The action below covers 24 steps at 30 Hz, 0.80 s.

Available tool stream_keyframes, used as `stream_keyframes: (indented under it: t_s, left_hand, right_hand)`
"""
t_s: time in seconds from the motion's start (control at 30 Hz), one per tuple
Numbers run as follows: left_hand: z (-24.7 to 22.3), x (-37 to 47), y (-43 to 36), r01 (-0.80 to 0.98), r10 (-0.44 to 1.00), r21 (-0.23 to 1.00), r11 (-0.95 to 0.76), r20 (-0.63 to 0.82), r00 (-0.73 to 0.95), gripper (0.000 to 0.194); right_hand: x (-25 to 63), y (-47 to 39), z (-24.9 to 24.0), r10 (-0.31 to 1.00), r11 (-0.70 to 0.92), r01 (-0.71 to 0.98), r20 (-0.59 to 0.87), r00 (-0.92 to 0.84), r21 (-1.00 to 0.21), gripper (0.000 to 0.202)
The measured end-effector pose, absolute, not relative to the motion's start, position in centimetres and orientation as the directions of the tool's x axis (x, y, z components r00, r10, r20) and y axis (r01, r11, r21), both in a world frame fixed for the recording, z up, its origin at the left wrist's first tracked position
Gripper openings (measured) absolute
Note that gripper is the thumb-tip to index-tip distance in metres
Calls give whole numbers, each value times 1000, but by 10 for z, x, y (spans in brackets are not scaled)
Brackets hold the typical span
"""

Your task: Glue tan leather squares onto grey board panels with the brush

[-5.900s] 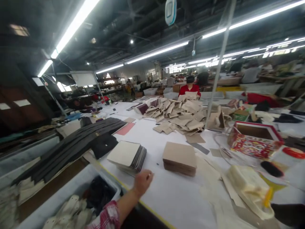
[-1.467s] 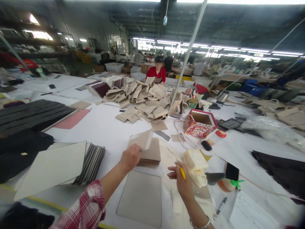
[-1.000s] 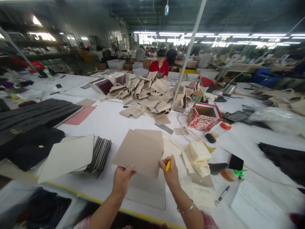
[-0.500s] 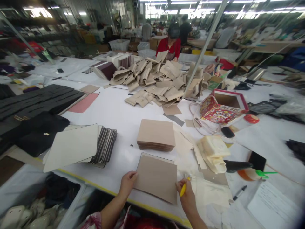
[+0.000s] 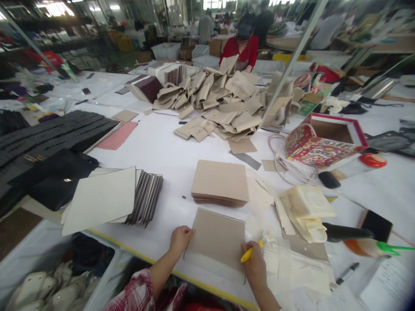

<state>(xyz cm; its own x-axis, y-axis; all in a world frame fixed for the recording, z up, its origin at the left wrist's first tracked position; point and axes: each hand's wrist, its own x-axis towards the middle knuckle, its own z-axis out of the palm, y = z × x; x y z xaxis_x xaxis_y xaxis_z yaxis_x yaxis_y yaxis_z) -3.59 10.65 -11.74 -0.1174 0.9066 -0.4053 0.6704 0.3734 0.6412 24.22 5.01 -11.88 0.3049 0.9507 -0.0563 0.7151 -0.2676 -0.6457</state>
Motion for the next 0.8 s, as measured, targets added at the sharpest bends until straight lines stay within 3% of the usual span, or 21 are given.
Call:
stream_keyframes:
  t_s: [0.8]
  left_hand:
    - [-118,-41,121,745,858,566,354,-513,-18,30]
  right_hand:
    - [239,52,-109,953,-279,761,-73,294,-585,15]
